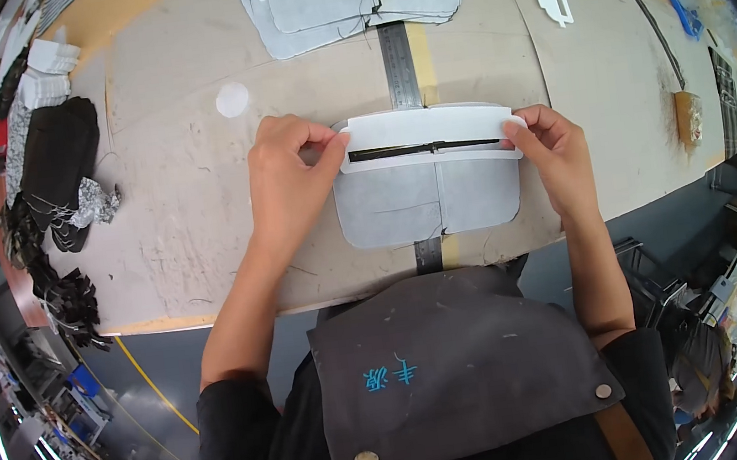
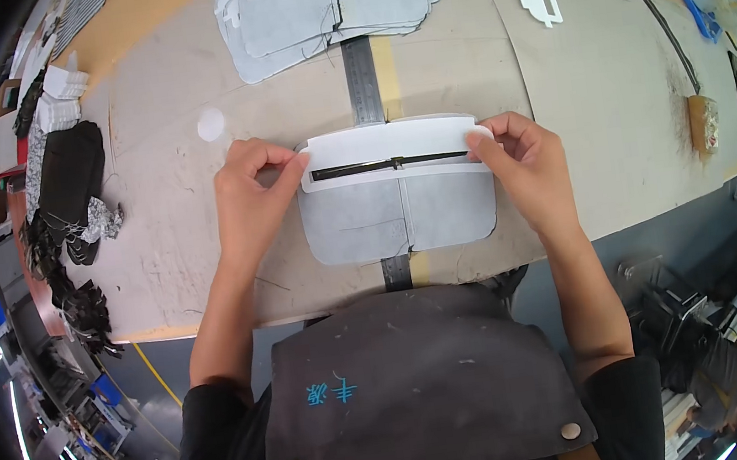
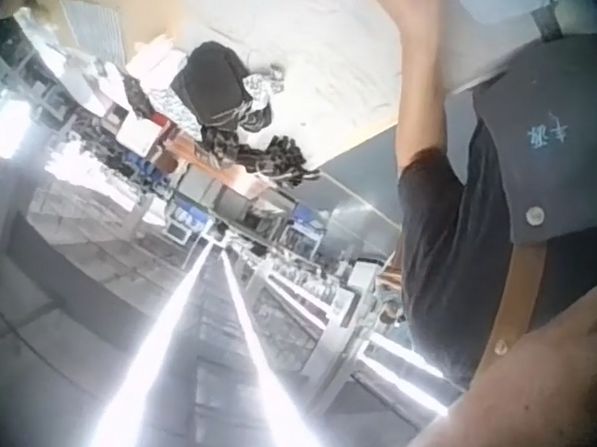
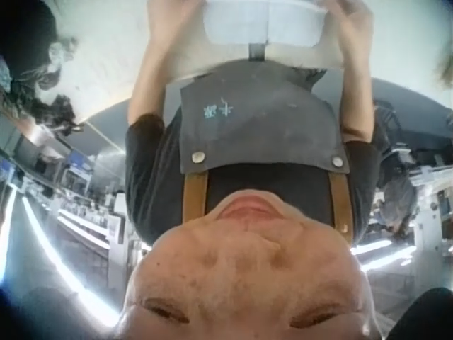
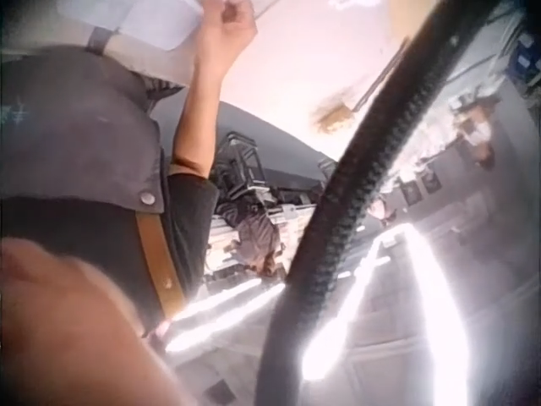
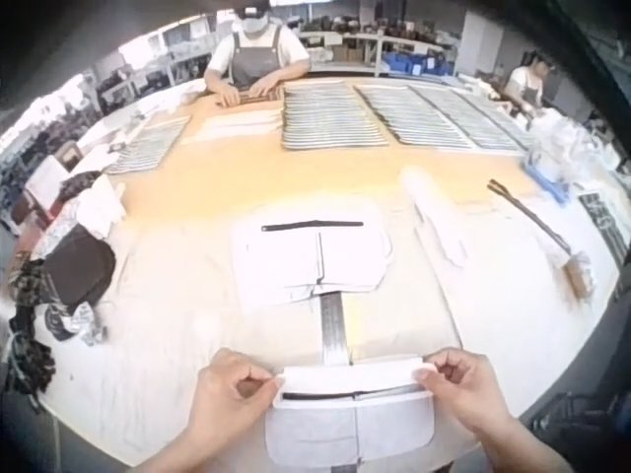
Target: Assembling and aligning leather panels with zippers and adhesive strips on a workbench.
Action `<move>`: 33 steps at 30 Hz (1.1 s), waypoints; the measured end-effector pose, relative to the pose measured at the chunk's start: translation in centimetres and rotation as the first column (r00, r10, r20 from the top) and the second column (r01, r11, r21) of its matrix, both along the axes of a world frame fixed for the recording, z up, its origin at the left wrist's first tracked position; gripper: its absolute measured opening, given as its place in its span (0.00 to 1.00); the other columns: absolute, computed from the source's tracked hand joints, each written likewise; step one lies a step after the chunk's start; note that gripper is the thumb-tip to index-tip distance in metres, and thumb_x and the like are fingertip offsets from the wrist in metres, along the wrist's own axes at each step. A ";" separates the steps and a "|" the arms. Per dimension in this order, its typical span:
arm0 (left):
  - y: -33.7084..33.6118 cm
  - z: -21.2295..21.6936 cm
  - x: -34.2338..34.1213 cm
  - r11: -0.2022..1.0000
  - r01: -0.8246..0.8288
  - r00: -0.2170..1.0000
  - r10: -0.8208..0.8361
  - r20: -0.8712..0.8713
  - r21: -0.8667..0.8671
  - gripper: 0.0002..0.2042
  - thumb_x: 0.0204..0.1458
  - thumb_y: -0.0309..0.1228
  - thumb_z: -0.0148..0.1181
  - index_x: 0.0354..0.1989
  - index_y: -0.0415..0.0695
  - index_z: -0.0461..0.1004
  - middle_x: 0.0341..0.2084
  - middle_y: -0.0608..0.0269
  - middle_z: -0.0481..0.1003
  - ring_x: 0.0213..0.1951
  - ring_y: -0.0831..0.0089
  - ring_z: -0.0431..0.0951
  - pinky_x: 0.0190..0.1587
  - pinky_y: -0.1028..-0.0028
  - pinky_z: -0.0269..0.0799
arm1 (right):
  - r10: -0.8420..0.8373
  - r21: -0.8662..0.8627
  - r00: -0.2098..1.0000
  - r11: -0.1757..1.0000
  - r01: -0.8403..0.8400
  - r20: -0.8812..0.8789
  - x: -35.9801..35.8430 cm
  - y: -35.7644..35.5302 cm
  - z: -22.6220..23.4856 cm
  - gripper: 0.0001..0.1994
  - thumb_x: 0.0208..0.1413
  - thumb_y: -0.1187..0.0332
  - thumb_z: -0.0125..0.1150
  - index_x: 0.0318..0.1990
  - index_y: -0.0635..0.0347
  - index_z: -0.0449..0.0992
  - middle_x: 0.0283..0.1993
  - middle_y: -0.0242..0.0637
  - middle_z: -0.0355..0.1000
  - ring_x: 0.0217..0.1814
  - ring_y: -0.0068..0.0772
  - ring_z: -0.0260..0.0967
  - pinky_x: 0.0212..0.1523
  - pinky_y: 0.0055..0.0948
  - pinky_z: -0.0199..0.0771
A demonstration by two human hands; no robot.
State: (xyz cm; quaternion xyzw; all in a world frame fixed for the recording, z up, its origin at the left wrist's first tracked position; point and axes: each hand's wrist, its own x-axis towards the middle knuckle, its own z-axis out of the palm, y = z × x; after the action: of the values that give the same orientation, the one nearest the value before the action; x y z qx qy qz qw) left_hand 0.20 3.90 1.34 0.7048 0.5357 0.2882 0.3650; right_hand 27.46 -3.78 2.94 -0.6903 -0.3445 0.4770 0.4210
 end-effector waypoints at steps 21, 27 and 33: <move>0.2 -0.2 0.2 0.992 0.009 0.998 -0.001 -0.066 0.125 0.05 0.44 0.23 0.70 0.23 0.39 0.78 0.21 0.62 0.75 0.29 0.69 0.70 0.28 0.72 0.67 | -0.015 0.049 0.965 0.999 0.002 0.261 -0.6 0.5 -0.9 0.09 0.55 0.70 0.66 0.32 0.68 0.77 0.25 0.32 0.75 0.28 0.16 0.70 0.29 0.18 0.67; 0.2 -0.3 0.1 0.990 0.041 0.992 -0.024 -0.128 0.135 0.06 0.46 0.24 0.71 0.25 0.38 0.78 0.23 0.64 0.76 0.31 0.74 0.72 0.32 0.76 0.71 | -0.026 0.048 0.963 0.999 0.014 0.268 -0.6 0.5 -1.0 0.08 0.55 0.70 0.66 0.32 0.68 0.78 0.25 0.32 0.75 0.27 0.16 0.70 0.29 0.18 0.67; 0.1 -0.7 0.3 0.984 0.023 0.998 -0.012 -0.067 0.174 0.06 0.43 0.23 0.70 0.23 0.39 0.77 0.20 0.62 0.74 0.30 0.69 0.69 0.28 0.71 0.67 | -0.034 0.057 0.962 0.998 0.019 0.271 -0.7 0.5 -1.1 0.08 0.54 0.70 0.66 0.32 0.68 0.78 0.25 0.32 0.75 0.27 0.16 0.70 0.29 0.18 0.67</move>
State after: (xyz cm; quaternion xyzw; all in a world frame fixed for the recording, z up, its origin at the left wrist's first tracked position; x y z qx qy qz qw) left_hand 0.46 4.00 0.65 0.7479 0.5140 0.3074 0.2864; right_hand 26.80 -3.28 1.88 -0.7423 -0.4024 0.3626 0.3944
